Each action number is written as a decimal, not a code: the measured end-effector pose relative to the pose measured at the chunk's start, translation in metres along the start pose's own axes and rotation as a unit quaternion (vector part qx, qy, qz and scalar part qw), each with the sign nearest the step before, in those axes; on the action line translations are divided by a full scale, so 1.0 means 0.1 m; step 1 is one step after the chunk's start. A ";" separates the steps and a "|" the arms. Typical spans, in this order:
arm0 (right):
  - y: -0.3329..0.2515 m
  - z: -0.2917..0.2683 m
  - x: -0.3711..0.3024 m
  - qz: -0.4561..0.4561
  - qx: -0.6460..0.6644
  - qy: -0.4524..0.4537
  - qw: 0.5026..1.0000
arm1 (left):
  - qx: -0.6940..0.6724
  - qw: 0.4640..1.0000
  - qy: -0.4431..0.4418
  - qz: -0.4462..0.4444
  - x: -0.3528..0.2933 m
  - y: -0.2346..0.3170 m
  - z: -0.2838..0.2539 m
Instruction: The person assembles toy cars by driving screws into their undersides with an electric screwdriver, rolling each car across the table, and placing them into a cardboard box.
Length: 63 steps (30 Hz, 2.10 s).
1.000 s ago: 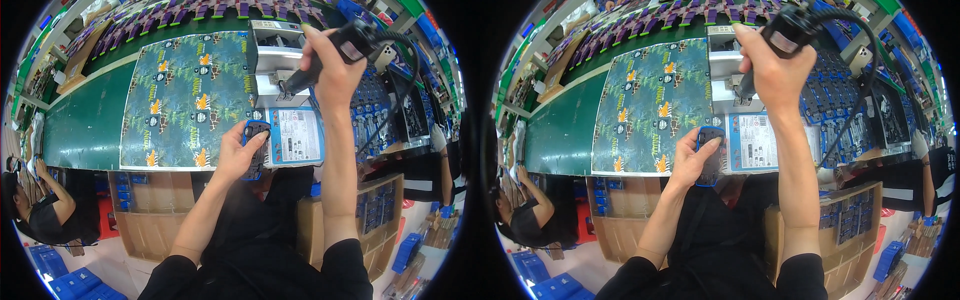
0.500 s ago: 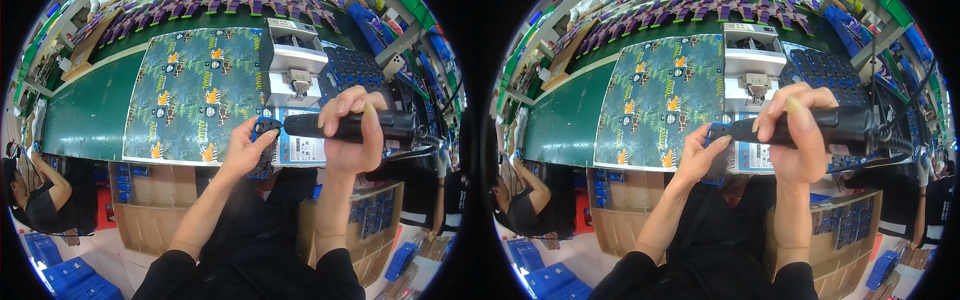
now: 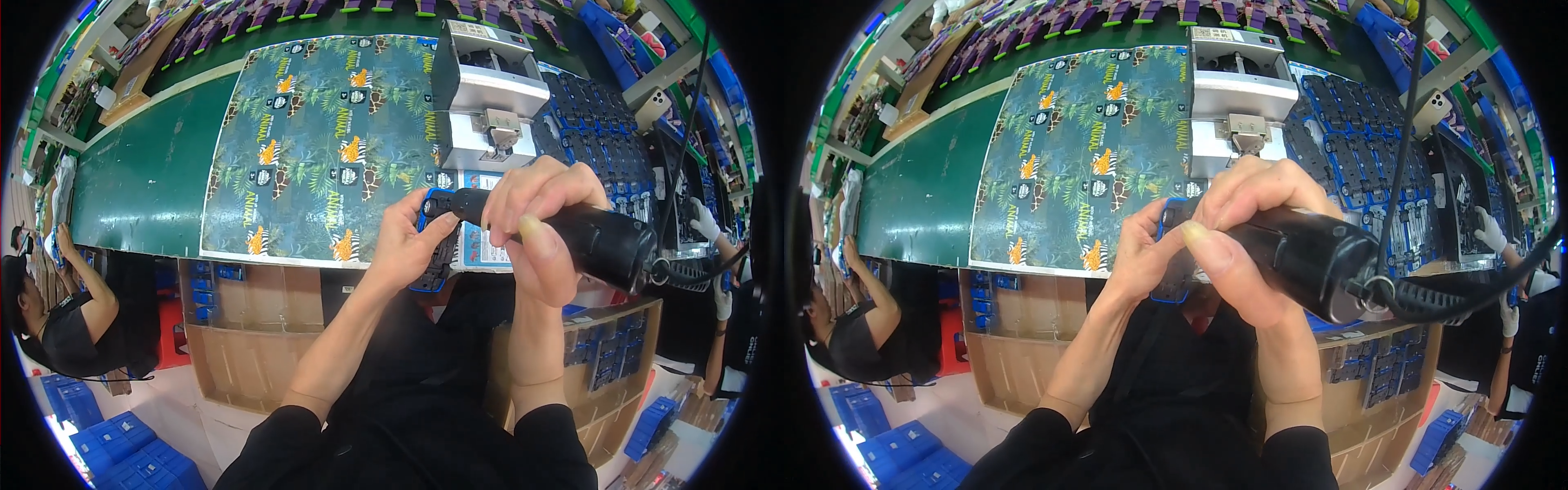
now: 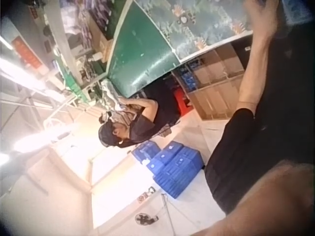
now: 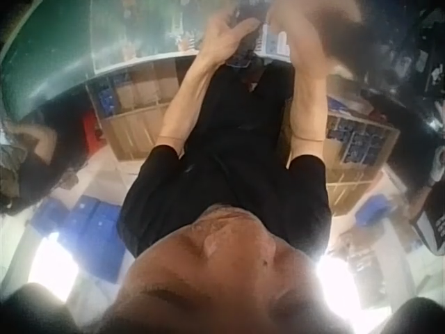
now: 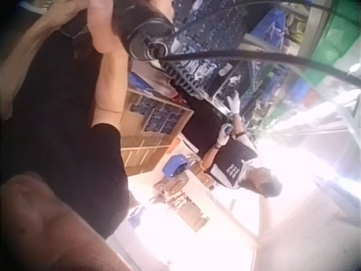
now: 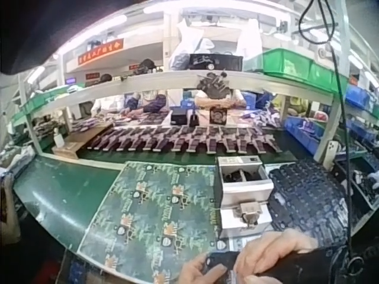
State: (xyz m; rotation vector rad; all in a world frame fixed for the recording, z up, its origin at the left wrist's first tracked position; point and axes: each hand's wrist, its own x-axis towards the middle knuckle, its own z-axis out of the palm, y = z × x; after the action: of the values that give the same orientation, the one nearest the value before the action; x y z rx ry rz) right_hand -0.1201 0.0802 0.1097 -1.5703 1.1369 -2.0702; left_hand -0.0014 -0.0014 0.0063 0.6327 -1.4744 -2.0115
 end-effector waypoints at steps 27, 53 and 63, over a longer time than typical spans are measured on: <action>-0.09 -0.16 0.23 -0.043 0.124 0.003 0.991 | -0.140 0.986 0.012 -0.093 -0.05 0.13 0.00; -0.23 -0.25 0.13 0.067 0.199 0.046 0.977 | -0.279 0.958 -0.009 -0.066 -0.03 0.01 -0.15; -0.20 0.05 -0.14 0.086 0.160 0.016 0.983 | -0.279 0.956 0.029 -0.082 -0.02 0.02 -0.12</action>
State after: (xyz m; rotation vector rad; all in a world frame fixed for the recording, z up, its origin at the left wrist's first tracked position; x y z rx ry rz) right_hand -0.1062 0.1001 0.1154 -1.2478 0.8609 -2.0466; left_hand 0.0085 -0.0086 0.0045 0.5729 -0.7714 -2.3681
